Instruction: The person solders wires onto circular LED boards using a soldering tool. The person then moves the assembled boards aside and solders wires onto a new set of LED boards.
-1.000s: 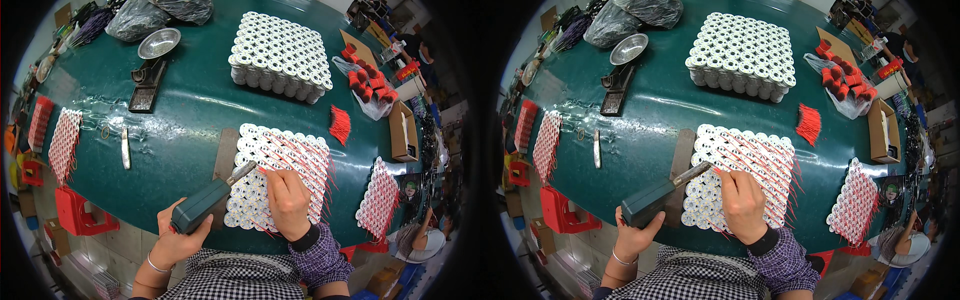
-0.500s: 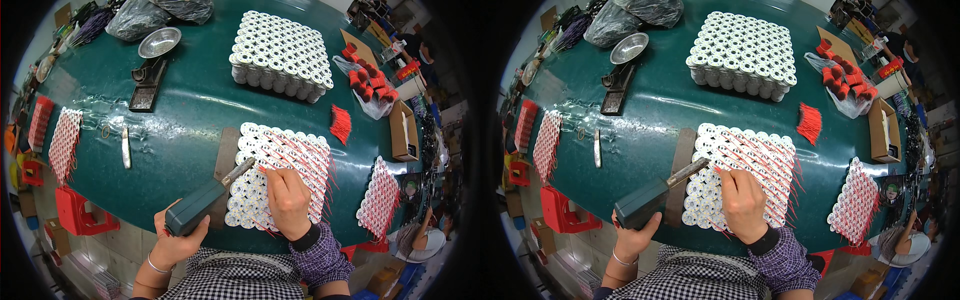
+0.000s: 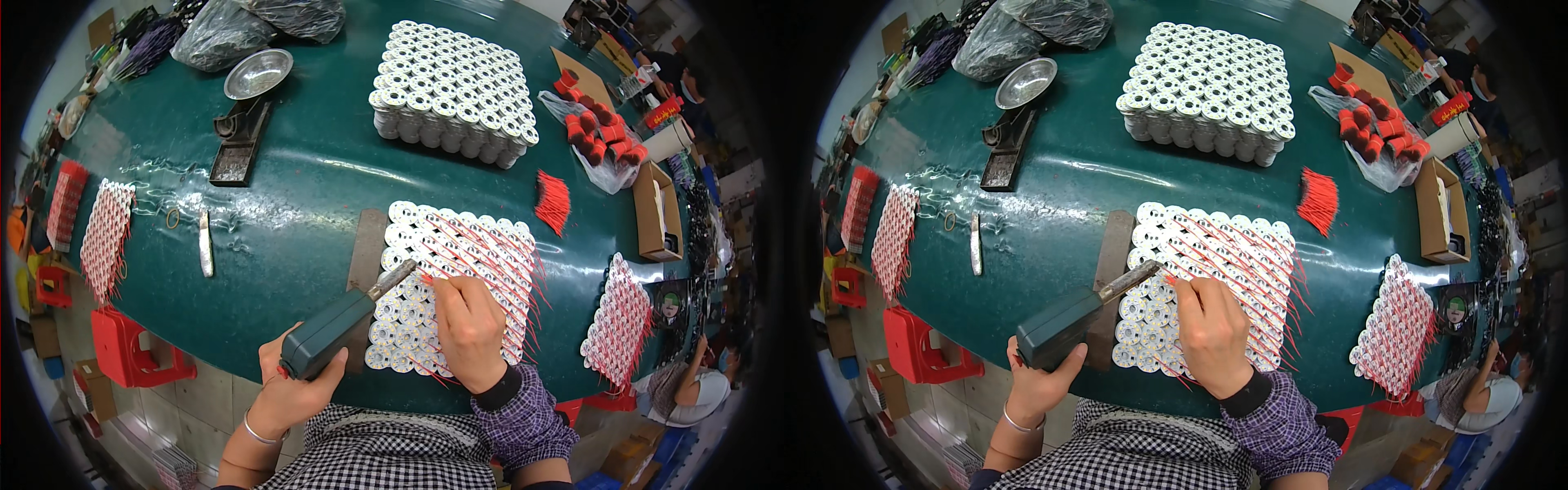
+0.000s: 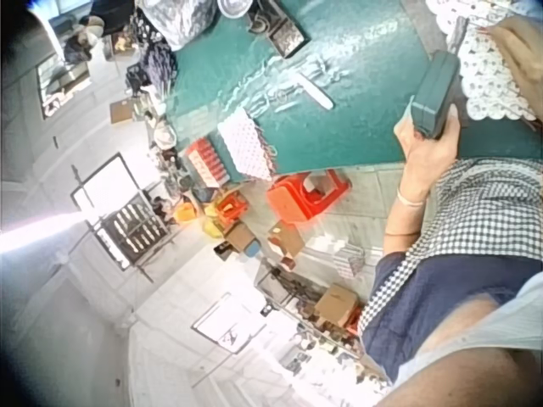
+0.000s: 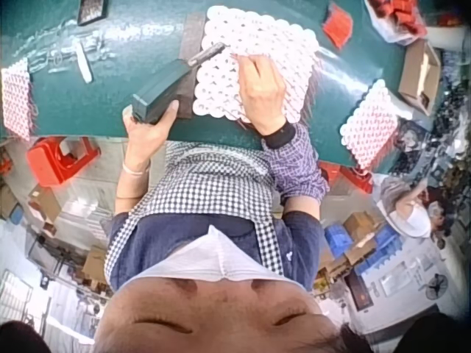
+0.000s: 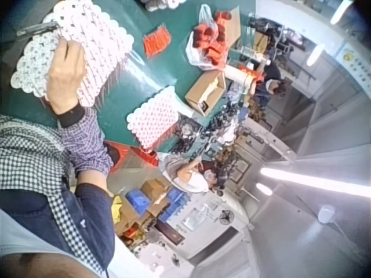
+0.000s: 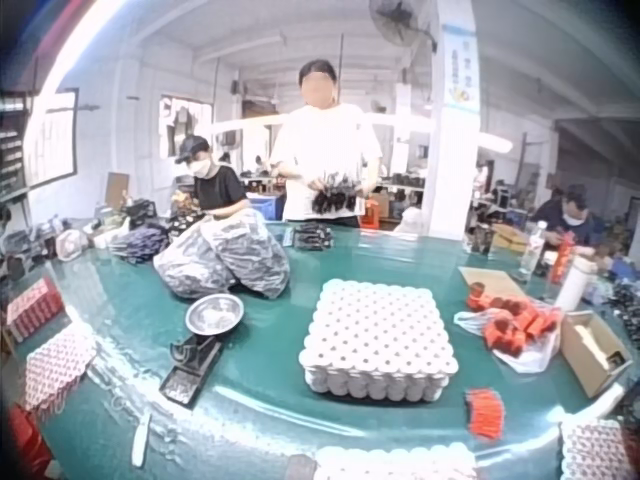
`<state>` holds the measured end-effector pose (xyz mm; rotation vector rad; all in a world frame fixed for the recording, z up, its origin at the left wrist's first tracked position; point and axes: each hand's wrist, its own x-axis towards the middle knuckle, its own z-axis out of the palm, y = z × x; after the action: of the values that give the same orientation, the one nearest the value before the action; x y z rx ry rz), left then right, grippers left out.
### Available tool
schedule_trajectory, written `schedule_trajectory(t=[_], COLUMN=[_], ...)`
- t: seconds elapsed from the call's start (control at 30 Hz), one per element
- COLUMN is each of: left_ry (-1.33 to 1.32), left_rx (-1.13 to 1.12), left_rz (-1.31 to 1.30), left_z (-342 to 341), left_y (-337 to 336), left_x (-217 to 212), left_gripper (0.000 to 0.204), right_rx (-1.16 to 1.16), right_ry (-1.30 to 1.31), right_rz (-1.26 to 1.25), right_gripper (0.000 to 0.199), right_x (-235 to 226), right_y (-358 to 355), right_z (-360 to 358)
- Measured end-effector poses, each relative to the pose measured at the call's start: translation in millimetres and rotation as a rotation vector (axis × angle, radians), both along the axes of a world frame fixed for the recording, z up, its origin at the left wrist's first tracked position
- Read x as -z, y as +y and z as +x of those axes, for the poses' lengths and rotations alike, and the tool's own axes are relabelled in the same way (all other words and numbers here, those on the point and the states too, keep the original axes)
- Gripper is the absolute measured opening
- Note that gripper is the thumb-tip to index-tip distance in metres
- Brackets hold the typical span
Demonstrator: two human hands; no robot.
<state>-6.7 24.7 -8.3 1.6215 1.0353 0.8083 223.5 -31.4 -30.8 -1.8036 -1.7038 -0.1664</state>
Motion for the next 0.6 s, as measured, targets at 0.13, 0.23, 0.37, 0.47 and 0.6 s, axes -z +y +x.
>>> schedule_trajectory(t=[0.13, 0.23, 0.37, 0.47, 0.6], left_ry=[0.002, 0.03, 0.032, 0.017, 0.036], left_rx=[0.009, 0.027, 0.026, 0.016, 0.005], left_rz=[0.029, 0.068, 0.094, 0.068, 0.207], left_z=[-0.2, -0.7, 0.3, -1.0, -2.3], left_y=[0.5, 1.7, 2.5, 1.9, -1.0], left_x=[-0.3, 0.7, -0.2, -0.2, -3.2], left_gripper=[0.014, 0.014, 0.015, 0.015, 0.016], right_rx=[0.007, 0.013, 0.035, 0.033, 0.022], right_ry=[-0.004, -0.003, 0.035, 0.026, 0.027], right_rz=[0.004, 0.013, -0.013, -0.011, 0.007], right_gripper=[0.023, 0.022, 0.02, 0.02, 0.021], right_x=[0.1, 0.3, -2.5, -2.6, 1.3], right_y=[-0.2, 0.6, 0.7, 0.9, 0.0], right_z=[0.3, 0.0, -1.9, -2.6, 0.6])
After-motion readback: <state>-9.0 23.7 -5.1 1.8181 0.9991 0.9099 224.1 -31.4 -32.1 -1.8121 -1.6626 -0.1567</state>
